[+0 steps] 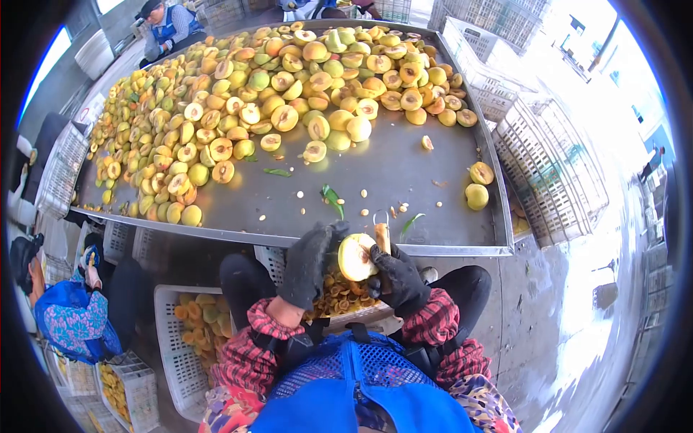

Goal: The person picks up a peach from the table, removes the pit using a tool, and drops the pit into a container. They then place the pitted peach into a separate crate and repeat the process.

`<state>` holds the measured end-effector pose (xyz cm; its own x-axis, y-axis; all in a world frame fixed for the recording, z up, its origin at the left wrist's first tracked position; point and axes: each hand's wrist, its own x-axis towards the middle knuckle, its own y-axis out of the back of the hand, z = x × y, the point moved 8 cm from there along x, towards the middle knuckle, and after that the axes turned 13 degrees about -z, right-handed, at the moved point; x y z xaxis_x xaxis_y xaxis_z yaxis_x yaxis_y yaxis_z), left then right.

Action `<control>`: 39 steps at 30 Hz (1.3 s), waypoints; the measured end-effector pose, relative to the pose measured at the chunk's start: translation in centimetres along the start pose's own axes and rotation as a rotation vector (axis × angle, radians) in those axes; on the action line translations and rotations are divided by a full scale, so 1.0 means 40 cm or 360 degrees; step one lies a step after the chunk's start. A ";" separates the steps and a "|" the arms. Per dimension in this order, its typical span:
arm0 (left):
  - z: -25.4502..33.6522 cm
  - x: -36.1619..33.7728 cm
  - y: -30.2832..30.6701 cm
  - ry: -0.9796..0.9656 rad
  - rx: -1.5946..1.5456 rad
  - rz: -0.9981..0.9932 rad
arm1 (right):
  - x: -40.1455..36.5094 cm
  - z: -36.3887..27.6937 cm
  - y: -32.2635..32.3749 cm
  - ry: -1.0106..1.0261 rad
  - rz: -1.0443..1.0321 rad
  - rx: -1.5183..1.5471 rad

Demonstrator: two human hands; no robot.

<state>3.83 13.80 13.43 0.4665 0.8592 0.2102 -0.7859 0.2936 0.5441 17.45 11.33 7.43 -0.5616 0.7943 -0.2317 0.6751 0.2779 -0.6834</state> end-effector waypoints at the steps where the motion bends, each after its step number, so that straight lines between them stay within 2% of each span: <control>1: 0.018 -0.005 -0.007 0.0019 -0.0121 0.0077 | -0.001 0.011 0.002 0.0057 -0.0037 0.0110; 2: 0.029 -0.014 -0.022 0.0042 -0.0242 0.0153 | 0.000 0.018 -0.003 0.0111 -0.0073 0.0223; 3: -0.013 -0.017 -0.068 0.0155 -0.0961 0.0179 | 0.001 0.020 -0.015 0.0119 -0.0023 0.0287; 4: -0.042 -0.023 -0.110 0.0265 -0.1679 0.0333 | -0.001 0.015 -0.035 0.0149 0.0003 0.0224; 6: -0.042 -0.035 -0.153 0.0327 -0.2572 0.0448 | 0.002 0.012 -0.073 0.0201 0.0049 0.0097; 7: -0.079 -0.031 -0.160 0.0324 -0.2748 0.0539 | 0.011 0.029 -0.061 0.0246 0.0168 -0.0094; 10: -0.040 -0.029 -0.134 0.0405 -0.3006 0.0398 | -0.024 0.017 -0.090 -0.0149 0.0009 -0.0637; 11: -0.019 -0.026 -0.126 0.0226 -0.3060 0.0235 | -0.037 -0.005 -0.081 -0.0048 0.0102 -0.0922; 14: -0.027 -0.034 -0.120 0.0319 -0.3064 0.0399 | -0.060 -0.029 -0.097 0.0019 0.0017 -0.1250; 15: -0.032 -0.038 -0.119 0.0283 -0.3090 0.0361 | -0.072 -0.053 -0.125 0.0169 0.0022 -0.1527; 18: -0.043 -0.048 -0.112 0.0262 -0.3019 0.0420 | -0.084 -0.057 -0.152 0.0278 -0.0044 -0.2001; 21: -0.043 -0.054 -0.111 0.0273 -0.3010 0.0371 | -0.084 -0.069 -0.180 0.0190 -0.0072 -0.2216; 27: -0.055 -0.067 -0.108 0.0307 -0.2935 0.0454 | -0.081 -0.050 -0.185 0.0287 -0.0053 -0.2345; 30: -0.064 -0.069 -0.113 0.0294 -0.2883 0.0422 | -0.071 -0.035 -0.177 -0.0025 -0.0021 -0.2391; 33: -0.053 -0.069 -0.114 0.0277 -0.2930 0.0448 | -0.069 -0.021 -0.171 -0.0201 -0.0054 -0.2495; 36: -0.083 -0.080 -0.121 0.0225 -0.2754 0.0483 | -0.064 0.009 -0.159 -0.0071 -0.0158 -0.2631; 39: -0.110 -0.087 -0.125 0.0116 -0.2573 0.0421 | -0.057 0.031 -0.156 0.0037 -0.0211 -0.2522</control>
<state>4.35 11.19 6.42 0.2759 0.9568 0.0919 -0.4405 0.2108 -0.8726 13.91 7.10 11.36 -0.6574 0.7233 -0.2112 0.4258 0.5878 0.6879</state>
